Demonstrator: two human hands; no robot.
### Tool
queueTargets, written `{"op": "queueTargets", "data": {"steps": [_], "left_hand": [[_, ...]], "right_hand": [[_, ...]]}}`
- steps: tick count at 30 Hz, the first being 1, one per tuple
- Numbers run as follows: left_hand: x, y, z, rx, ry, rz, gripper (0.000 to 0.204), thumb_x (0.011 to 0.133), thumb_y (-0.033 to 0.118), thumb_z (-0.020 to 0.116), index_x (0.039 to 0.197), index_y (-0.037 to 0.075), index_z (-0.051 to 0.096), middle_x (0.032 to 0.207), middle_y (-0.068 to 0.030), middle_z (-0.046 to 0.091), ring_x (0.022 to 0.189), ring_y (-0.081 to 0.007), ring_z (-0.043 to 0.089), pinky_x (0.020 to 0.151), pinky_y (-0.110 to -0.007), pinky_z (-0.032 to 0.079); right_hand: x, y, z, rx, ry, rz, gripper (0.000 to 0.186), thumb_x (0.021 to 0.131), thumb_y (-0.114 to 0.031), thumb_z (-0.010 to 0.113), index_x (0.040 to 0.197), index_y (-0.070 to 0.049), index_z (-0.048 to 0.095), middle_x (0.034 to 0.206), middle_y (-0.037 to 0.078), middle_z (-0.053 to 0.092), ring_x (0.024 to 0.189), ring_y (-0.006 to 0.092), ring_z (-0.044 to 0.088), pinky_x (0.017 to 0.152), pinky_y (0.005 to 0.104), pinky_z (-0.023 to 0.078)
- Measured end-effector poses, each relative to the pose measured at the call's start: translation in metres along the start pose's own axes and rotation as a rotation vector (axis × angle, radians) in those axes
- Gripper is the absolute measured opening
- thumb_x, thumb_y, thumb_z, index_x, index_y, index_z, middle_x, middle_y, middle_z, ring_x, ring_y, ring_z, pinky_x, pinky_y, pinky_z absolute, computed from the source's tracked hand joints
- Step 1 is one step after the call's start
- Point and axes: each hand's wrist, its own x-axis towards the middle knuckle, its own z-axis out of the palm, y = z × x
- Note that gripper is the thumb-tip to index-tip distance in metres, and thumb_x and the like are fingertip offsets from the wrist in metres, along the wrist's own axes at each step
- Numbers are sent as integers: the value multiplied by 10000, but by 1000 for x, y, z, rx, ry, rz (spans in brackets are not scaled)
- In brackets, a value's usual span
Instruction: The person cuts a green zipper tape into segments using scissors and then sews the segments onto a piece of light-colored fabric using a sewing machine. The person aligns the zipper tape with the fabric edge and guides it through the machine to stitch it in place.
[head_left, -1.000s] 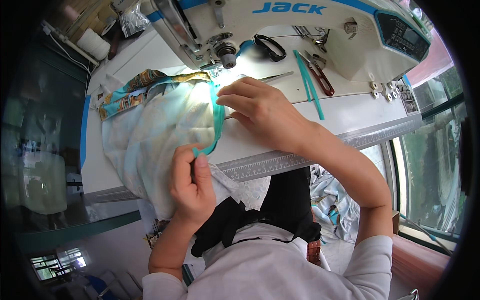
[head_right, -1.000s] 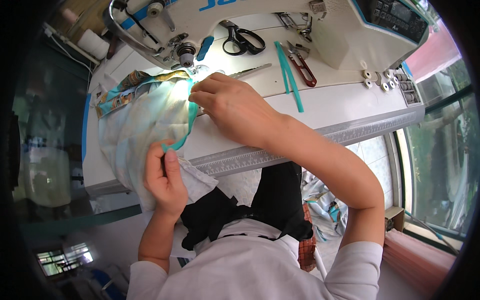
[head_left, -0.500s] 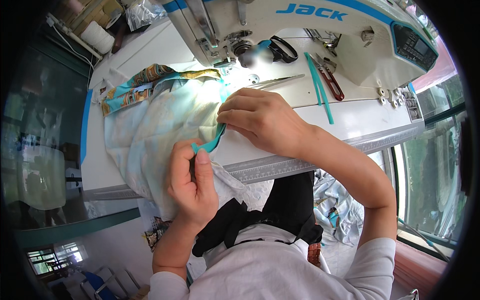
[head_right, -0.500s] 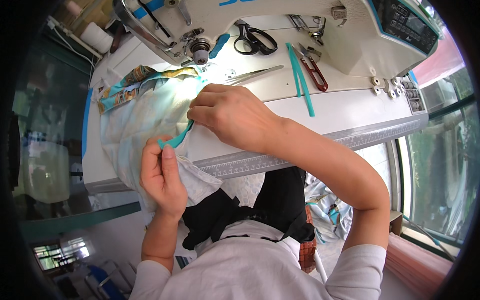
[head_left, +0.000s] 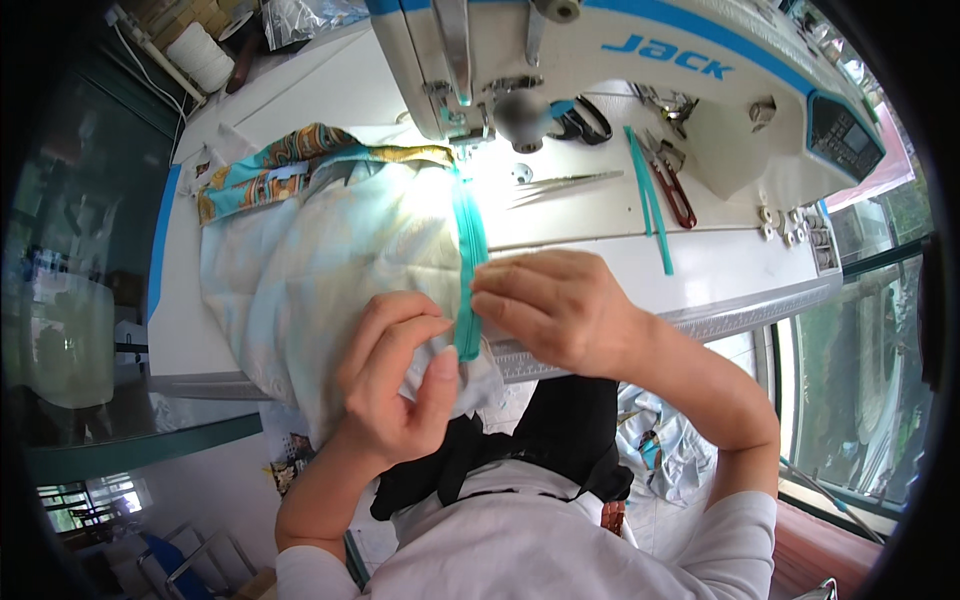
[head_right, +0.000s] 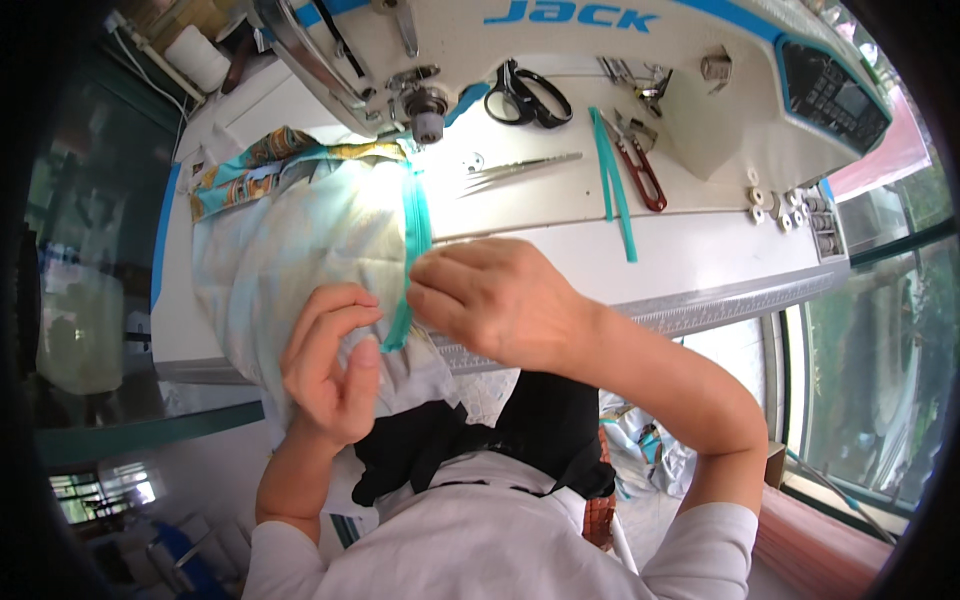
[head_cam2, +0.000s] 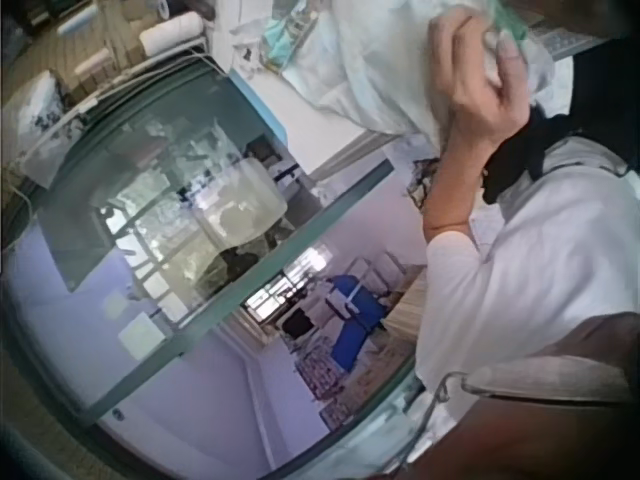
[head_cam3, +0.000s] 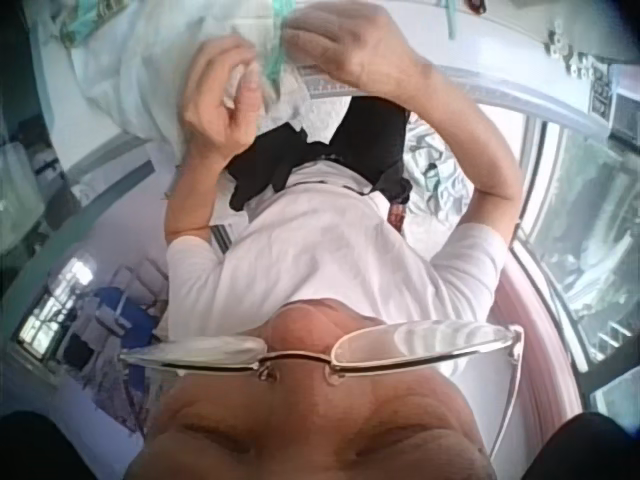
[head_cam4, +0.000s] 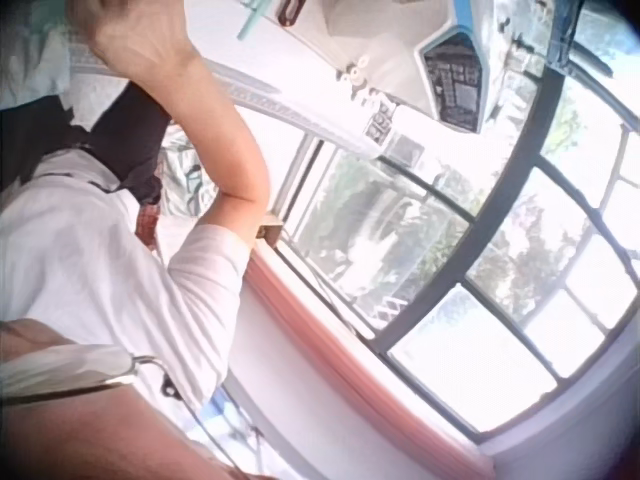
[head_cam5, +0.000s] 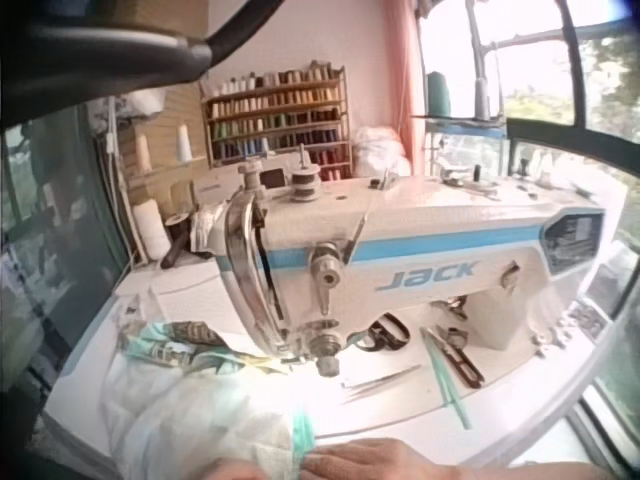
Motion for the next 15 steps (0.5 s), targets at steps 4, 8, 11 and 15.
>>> {"op": "queueTargets", "data": {"steps": [4,8,11,15], "left_hand": [[26,-22,-6,36,-216,-20,294,920,8,632,1198,-84,658,1365,-235,613,1328,-425,572,1143,-508,446],[41,-47,-2,245,-411,127,410,936,61,649,1333,-32,610,1423,-179,577,1403,-384,501,1234,-566,314],[42,-50,-11,254,-495,99,478,898,14,665,1373,-4,612,1451,-181,574,1428,-392,487,1242,-567,308],[45,-51,-12,253,-491,113,470,887,38,694,1350,-1,628,1431,-179,584,1403,-384,510,1232,-565,325]], "right_hand": [[-4,0,-1,-36,-29,-11,261,756,-119,710,984,6,685,1046,114,719,1014,278,740,830,373,623],[-1,-4,2,-24,-59,-34,266,745,-121,693,969,21,674,1044,129,705,1029,285,728,846,374,616],[1,-8,4,-17,-54,-40,283,725,-115,683,964,35,668,1040,150,690,1021,299,720,845,377,614],[5,-10,4,-23,-64,-18,305,711,-107,713,977,38,676,1027,151,693,981,305,728,824,389,624]]}}
